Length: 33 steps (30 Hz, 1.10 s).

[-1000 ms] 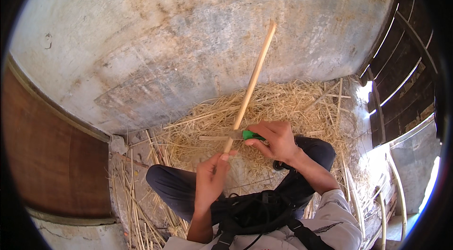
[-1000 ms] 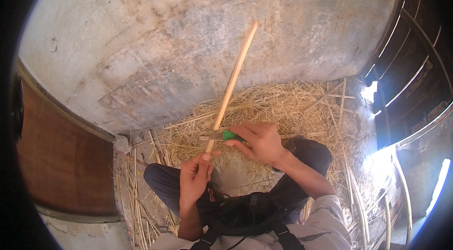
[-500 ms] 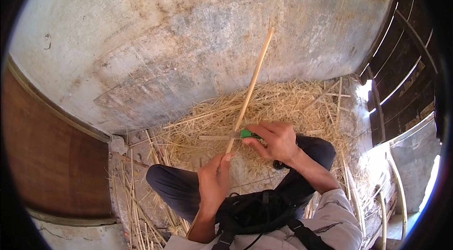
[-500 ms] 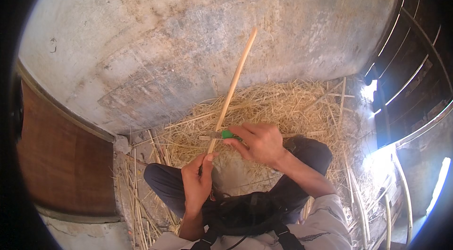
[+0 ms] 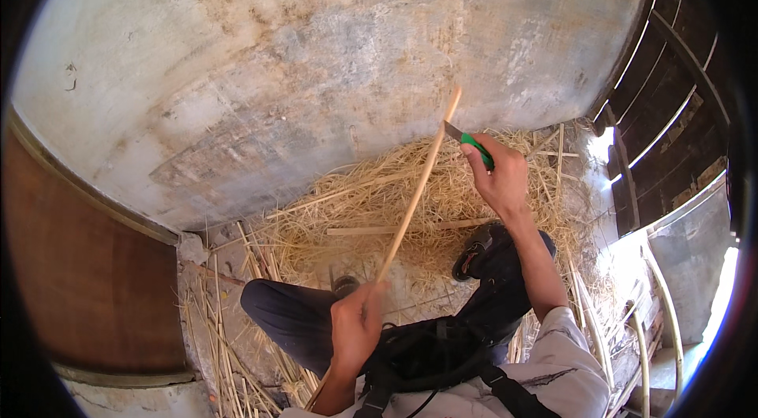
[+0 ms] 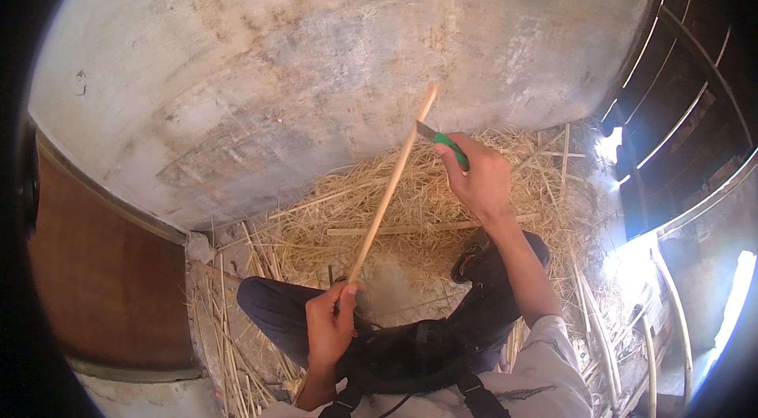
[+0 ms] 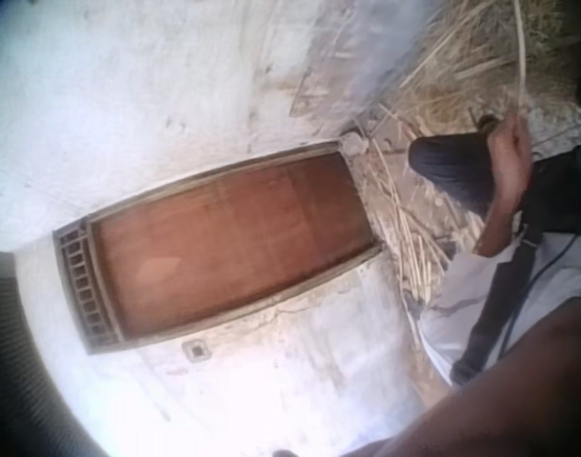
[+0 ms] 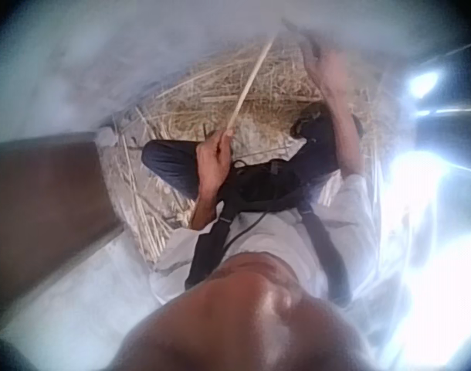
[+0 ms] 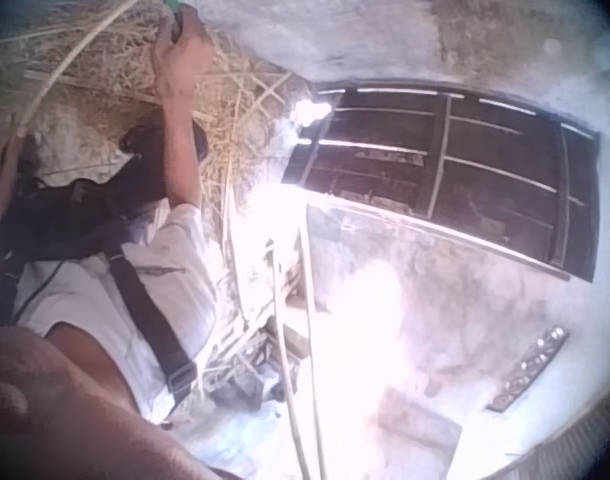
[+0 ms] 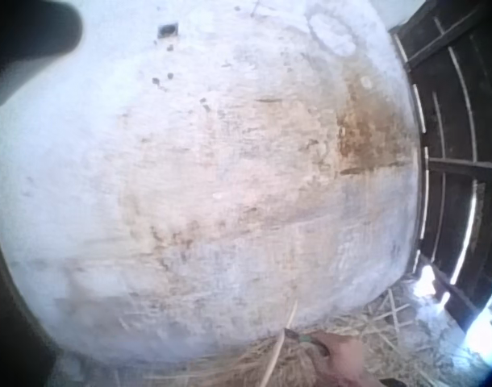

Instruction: The person whittles a bamboo stick using a machete and then uses a utility knife to further shape the end of the stick while sitting on a floor covered in straw.

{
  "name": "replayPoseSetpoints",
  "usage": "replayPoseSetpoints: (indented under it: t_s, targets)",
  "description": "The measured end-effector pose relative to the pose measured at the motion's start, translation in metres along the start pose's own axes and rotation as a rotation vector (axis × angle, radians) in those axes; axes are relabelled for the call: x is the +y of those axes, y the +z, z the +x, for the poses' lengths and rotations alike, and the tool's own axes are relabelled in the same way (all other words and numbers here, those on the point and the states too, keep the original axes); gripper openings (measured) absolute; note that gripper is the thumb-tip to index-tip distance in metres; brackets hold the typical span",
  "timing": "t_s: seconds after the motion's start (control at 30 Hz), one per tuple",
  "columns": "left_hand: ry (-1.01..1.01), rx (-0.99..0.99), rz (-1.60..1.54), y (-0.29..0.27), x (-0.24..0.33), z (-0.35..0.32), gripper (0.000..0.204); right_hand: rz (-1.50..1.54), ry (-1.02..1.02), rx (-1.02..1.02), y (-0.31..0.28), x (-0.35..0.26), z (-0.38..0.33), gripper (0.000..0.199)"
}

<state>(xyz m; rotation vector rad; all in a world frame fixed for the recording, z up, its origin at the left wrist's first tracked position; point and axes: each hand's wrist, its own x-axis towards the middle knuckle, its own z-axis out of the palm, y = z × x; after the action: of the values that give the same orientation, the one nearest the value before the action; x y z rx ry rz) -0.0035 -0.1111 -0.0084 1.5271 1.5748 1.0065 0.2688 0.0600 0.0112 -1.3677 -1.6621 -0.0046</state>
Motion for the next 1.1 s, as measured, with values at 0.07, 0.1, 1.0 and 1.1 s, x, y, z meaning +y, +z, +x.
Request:
replayPoseSetpoints:
  t_s: [0.07,0.1,1.0,1.1]
  targets:
    - [0.025,0.007,-0.018,0.001,-0.002,-0.002,0.018,0.065,0.084,-0.046,-0.002,-0.006,-0.007,0.026]
    - [0.044,0.014,-0.028,0.001,-0.004,0.001,0.019,0.100,0.125,-0.071,-0.001,-0.010,-0.012,0.026]
    - [0.017,0.076,-0.018,-0.001,0.008,0.022,0.021,0.130,-0.412,-0.230,0.029,-0.051,-0.057,0.024]
    - [0.042,0.051,-0.010,0.000,-0.008,0.020,0.025,0.103,-0.344,-0.178,0.031,-0.037,-0.054,0.022]
